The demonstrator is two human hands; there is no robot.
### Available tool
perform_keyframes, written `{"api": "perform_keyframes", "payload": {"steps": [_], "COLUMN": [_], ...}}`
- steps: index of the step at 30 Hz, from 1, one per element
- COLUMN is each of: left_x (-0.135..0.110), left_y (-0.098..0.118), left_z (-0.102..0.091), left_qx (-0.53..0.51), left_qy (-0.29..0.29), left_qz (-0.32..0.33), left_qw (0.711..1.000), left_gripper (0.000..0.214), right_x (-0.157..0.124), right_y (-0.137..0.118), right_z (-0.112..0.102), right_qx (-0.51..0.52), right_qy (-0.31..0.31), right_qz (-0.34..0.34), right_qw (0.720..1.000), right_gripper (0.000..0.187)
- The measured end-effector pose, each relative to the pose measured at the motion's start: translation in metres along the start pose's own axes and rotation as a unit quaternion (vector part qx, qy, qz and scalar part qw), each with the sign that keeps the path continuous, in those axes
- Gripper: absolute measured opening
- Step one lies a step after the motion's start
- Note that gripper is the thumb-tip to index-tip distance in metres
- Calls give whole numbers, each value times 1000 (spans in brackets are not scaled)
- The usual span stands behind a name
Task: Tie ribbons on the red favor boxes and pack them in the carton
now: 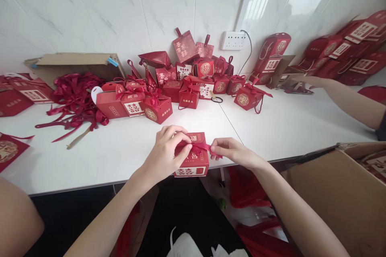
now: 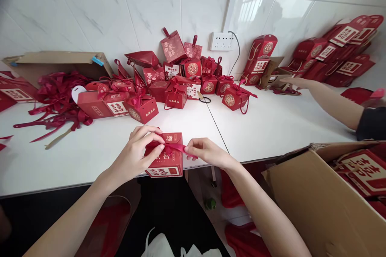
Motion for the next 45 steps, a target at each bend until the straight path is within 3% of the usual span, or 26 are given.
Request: {"api": "perform_keyframes", "payload": {"steps": [4,6,10,13,15,17,19,20,21,24,26,31,35,45], "left_x": [-1,0,0,0,0,0,0,0,0,0,-1,0,1,1], "left_y": [-2,-1,0,0,0,0,0,0,1,1,1,0,1,0], "left_z": [1,1,3,5,6,7,7,8,8,8,8,9,10,11], "left_qx": [-28,-29,-13,-10,-10,-11,-15,-17,-20,-36,-48,-57,-53,-45], "left_qy": [6,11,11,-6,-16,-21,-27,-30,-34,-37,-38,-36,-30,-33], "left_qz": [1,9,12,4,-3,-13,-21,-22,-23,-21,-20,-31,-27,-27], "left_qw": [1000,999,1000,1000,1000,1000,999,999,999,998,998,997,998,998], "left_gripper": [7,6,8,13,15,16,17,17,17,17,19,23,19,18], "right_x": [12,25,63,88,93,80,50,35,21,-9,-18,-12,-4,-2], "right_y": [-23,-36,-52,-48,-43,-43,-44,-42,-41,-40,-43,-49,-52,-52], "right_z": [-19,-27,-29,-21,-21,-27,-29,-24,-15,12,22,30,34,44], "right_qx": [-32,-62,-111,-142,-201,-267,-287,-275,-259,-249,-262,-300,-342,-361], "right_qy": [68,73,-8,-93,-47,107,245,252,221,134,137,205,217,223], "right_qz": [-49,-84,-128,-104,-89,-96,-108,-107,-107,-127,-156,-219,-238,-227], "right_qw": [996,992,986,980,974,953,920,922,934,951,942,906,883,877], "right_gripper": [30,24,18,12,7,8,12,17,23,16,12,6,6,7]}}
Point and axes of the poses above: each hand's wrist, its own x-axis towards the middle knuckle, its own z-axis out of the palm, y = z × x, the point moved 5 cm from there along x, towards the middle knuckle, and after that the axes turned 2 degrees about -z, right-handed, at the moved point
